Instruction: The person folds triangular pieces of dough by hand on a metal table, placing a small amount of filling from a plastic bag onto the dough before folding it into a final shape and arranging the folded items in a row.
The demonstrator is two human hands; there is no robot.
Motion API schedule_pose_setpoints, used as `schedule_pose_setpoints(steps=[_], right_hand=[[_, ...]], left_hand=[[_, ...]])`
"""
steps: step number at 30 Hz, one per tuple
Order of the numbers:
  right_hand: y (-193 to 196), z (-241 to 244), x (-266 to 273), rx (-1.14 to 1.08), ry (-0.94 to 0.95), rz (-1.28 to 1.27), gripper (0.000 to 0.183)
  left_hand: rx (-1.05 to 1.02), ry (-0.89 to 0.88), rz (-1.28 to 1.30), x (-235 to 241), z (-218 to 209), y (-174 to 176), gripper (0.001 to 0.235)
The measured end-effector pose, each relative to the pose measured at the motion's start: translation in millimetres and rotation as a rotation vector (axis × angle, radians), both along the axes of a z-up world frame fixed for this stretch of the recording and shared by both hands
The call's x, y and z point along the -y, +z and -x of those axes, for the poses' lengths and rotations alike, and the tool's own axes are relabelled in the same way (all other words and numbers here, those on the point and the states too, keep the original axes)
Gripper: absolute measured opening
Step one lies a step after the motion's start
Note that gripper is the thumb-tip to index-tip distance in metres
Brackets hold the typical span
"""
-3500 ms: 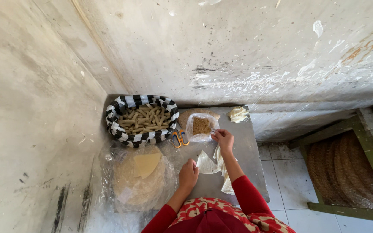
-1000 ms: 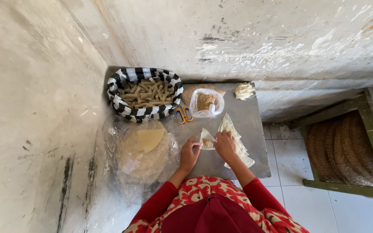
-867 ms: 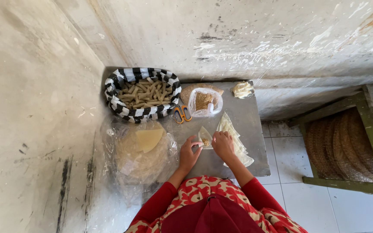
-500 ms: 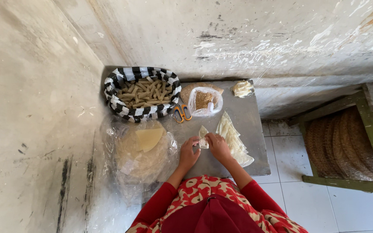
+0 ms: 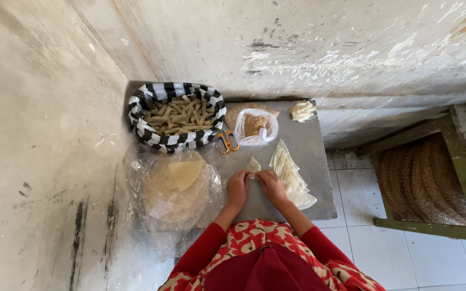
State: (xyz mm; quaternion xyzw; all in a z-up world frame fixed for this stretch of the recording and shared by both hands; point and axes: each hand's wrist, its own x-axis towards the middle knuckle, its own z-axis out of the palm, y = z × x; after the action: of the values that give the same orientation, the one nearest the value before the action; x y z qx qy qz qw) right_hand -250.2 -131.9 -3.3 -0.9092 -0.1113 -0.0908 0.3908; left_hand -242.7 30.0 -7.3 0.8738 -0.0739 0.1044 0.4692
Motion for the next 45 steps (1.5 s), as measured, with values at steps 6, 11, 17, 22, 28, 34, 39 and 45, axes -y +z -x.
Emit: schedule_pose_setpoints(steps=[6,11,17,22,28,34,39,45], right_hand=[[7.2,-16.7,-11.0,-0.098,-0.155,-0.046,0.017],[8.7,-13.8,-8.0,-0.060,-0.124,-0.056,0.011],[12.6,-3.8,-0.2,0.151,0.028,0.033,0.021],[14.1,-5.5,-3.1,0.178,-0.005,0.047,0.015],[11.0,-6.3,0.1,0.210,0.006,0.022,0.017],[8.4,-5.9,-0.7,0.164,-0.016,0.001,0.016],[4.3,-8.6,-1.1,0.173,-0.027,0.013,0.013],[-11.7,-22.1,2.1,-0.072,-0.127,-0.074,0.010]], left_hand=[[-0.037,0.046,-0.088,2.6,-6.7,6.4,0.013],[-0.008,0.035,-0.036,-0.5,-7.2,12.9,0.010],[0.104,-0.078,-0.055,-12.4,-6.0,20.5,0.008],[0.070,-0.066,-0.021,-10.9,-4.7,30.2,0.013],[0.089,-0.023,-0.030,-8.9,-4.9,29.1,0.014],[0.162,-0.020,-0.095,-7.5,-4.2,22.9,0.012],[0.222,-0.063,-0.297,-11.0,-7.9,23.7,0.021],[0.073,0.043,-0.223,0.2,-15.6,14.3,0.038]])
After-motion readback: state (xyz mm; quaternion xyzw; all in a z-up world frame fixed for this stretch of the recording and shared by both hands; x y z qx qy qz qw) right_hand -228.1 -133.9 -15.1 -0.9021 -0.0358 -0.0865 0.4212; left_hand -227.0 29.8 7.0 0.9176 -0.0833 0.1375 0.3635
